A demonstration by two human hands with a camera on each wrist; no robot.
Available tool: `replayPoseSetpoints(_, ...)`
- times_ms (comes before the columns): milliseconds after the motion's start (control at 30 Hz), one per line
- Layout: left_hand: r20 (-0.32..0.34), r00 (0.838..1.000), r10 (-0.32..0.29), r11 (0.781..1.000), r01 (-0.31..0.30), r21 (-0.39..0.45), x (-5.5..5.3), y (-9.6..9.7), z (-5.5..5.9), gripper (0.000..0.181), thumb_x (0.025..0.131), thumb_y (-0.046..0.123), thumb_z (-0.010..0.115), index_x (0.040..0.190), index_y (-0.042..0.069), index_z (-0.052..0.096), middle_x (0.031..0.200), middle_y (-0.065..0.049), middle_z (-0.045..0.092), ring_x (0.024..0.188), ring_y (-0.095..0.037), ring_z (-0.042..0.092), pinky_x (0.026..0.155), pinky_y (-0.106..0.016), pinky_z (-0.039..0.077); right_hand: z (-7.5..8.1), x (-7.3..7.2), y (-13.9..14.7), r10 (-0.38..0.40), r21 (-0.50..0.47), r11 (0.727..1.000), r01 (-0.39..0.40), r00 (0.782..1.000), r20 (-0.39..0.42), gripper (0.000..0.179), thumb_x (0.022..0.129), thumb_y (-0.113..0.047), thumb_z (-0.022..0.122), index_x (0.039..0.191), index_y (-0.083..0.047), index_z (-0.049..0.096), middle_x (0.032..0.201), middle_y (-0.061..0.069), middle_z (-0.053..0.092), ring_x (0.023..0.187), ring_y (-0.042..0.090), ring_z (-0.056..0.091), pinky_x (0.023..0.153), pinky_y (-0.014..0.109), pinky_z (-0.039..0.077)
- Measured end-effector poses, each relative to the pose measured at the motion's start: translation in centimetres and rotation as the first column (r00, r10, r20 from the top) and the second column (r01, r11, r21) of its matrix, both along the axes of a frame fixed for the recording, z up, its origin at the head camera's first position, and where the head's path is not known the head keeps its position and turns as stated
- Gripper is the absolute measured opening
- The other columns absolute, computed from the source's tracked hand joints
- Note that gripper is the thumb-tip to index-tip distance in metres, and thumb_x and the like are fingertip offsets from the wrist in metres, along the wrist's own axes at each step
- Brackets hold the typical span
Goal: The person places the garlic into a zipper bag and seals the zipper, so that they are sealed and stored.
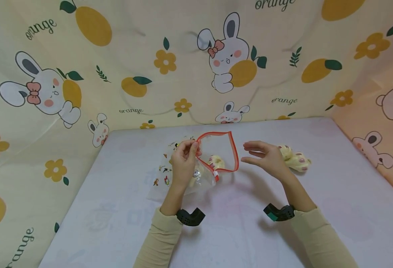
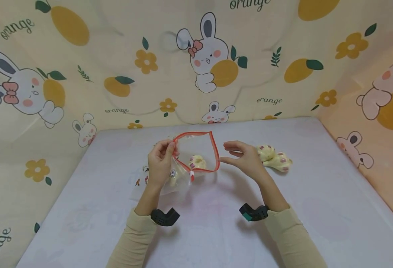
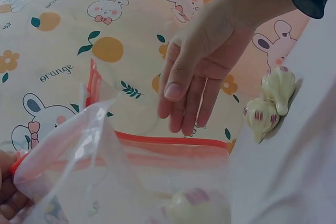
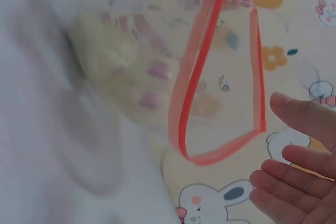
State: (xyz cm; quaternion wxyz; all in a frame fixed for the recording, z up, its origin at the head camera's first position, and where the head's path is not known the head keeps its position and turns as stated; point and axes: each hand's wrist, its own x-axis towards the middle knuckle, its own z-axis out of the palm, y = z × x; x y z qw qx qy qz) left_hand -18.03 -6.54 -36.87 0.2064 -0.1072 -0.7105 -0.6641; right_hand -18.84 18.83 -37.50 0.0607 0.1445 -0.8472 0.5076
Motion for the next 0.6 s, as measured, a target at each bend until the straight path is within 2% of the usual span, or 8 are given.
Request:
replayPoseSetpoints(133, -0.003, 1.0, -0.003, 1.0, 0.003, 0.001, 0.1, 0.0, 0.1, 0.023, 0.097, 0.012, 0.056, 0.102, -0.01, 0.061, 0.089, -0.028, 0.064, 0.071, 0.001, 0.059, 0.068, -0.01, 0.054, -0.3, 0.1, 0.8, -0.017, -0.021, 1.0, 0.017, 1.0, -0.01, 0.046, 0.079, -0.011, 0.079, 0.12, 0.003, 0.062, 0.115, 0.014, 0.067, 0.097, -0.013, 0.061, 0.089, 0.014, 0.054)
replayPoseSetpoints(333, 0.009, 1.0, -0.014, 1.0, 0.014, 0.011, 0.0, 0.1, 0.0, 0.023, 0.097, 0.011, 0.056, 0.103, -0.01, 0.061, 0.091, -0.03, 0.063, 0.071, 0.001, 0.06, 0.068, -0.01, 0.054, -0.4, 0.0, 2.3, -0.031, 0.016, 0.999, 0.032, 0.999, -0.036, 0.046, 0.08, -0.012, 0.078, 0.121, 0.002, 0.062, 0.119, 0.025, 0.065, 0.093, -0.02, 0.057, 0.085, 0.006, 0.051)
replayPoseSetpoints(433, 0.01, 1.0, -0.015, 1.0, 0.015, 0.012, 0.1, 0.1, 0.0, 0.023, 0.097, 0.011, 0.056, 0.103, -0.011, 0.061, 0.091, -0.03, 0.063, 0.071, 0.001, 0.06, 0.069, -0.01, 0.054, -0.2, 0.1, 3.3, -0.032, 0.04, 0.999, 0.034, 0.999, -0.035, 0.046, 0.081, -0.014, 0.078, 0.121, 0.001, 0.062, 0.12, 0.027, 0.064, 0.092, -0.022, 0.056, 0.083, 0.003, 0.05)
replayPoseSetpoints(533, 0.006, 1.0, -0.011, 1.0, 0.011, 0.006, 0.1, 0.1, 0.0, 0.023, 0.097, 0.012, 0.056, 0.103, -0.01, 0.061, 0.091, -0.029, 0.064, 0.071, 0.0, 0.06, 0.069, -0.01, 0.054, -0.1, 0.1, 4.2, -0.027, 0.058, 0.998, 0.027, 1.0, -0.015, 0.044, 0.083, -0.015, 0.076, 0.122, 0.001, 0.062, 0.121, 0.026, 0.064, 0.093, -0.022, 0.056, 0.082, 0.002, 0.049)
replayPoseSetpoints(600, 0.007, 1.0, -0.01, 1.0, 0.01, 0.001, 0.1, 0.1, 0.0, 0.023, 0.097, 0.012, 0.056, 0.103, -0.01, 0.061, 0.091, -0.029, 0.064, 0.072, 0.0, 0.06, 0.069, -0.01, 0.053, 0.0, 0.2, 4.8, -0.026, 0.078, 0.997, 0.026, 1.0, -0.005, 0.043, 0.084, -0.017, 0.075, 0.121, 0.0, 0.062, 0.12, 0.021, 0.066, 0.093, -0.022, 0.056, 0.08, 0.002, 0.049)
